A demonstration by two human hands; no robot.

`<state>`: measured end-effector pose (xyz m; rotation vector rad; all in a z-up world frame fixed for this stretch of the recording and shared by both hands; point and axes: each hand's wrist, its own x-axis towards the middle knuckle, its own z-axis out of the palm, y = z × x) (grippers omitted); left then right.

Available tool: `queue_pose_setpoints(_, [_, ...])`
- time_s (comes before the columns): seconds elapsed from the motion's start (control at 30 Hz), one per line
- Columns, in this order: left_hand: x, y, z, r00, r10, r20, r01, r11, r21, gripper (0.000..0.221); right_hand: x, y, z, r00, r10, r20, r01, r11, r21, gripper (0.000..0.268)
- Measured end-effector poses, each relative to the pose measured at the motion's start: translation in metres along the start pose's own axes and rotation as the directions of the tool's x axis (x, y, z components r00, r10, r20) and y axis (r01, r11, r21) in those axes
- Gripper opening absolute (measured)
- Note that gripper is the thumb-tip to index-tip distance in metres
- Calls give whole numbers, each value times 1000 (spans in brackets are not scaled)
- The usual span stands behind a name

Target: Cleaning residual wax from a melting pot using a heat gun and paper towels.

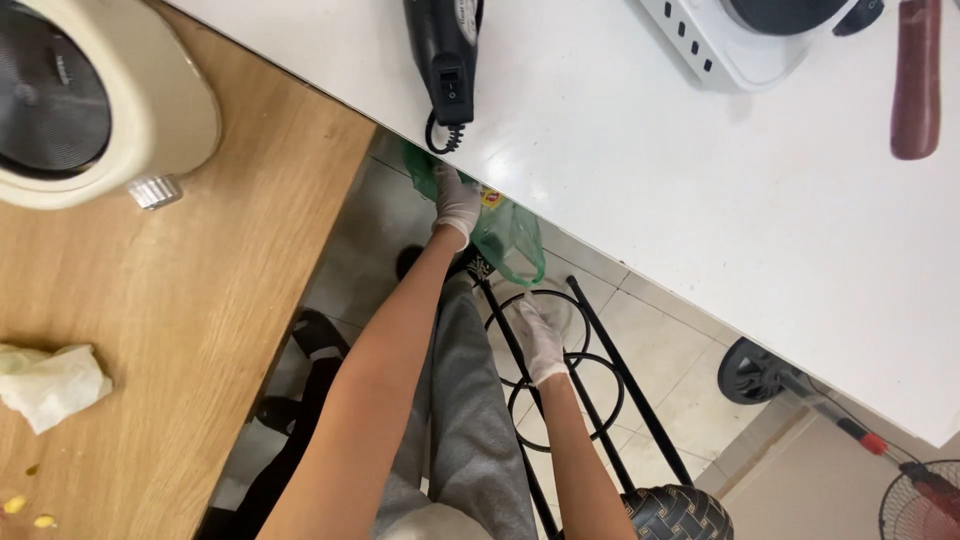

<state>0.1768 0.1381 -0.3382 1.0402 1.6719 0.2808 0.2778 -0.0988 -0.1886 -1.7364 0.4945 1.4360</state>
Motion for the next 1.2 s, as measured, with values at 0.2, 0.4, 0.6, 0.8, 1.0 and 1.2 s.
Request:
queue_pose_setpoints(0.2, [-126, 78, -93, 983, -52, 179, 112, 931, -346, 48, -61, 1, -17, 1000, 8, -21, -11, 990, -142, 47])
queue_pose_setpoints(0.4, [-257, 204, -256, 990, 94, 108, 3, 740, -673, 56, -110, -35, -2, 994, -30, 104, 38, 996, -81, 44])
queue_pose_setpoints(0.6, [-196, 201, -330, 998, -65, 13, 7, -99, -995, 67, -163, -84, 37, 970, -145, 194, 180, 968, -174, 41])
queue_pose_setpoints(0.8, [-123, 164, -324, 984, -73, 162, 134, -289, -948, 50, -232, -110, 56, 944, -183, 274, 241, 951, -193, 33])
queue_pose_setpoints(1.0, [-140, 188, -329, 972, -108, 208, 150, -395, -906, 43, -273, -129, 53, 934, -229, 275, 294, 929, -225, 35])
queue_pose_setpoints(1.2, [-109, 168, -322, 957, -92, 275, 198, -483, -853, 38, -276, -129, 32, 914, -296, 275, 361, 906, -223, 37])
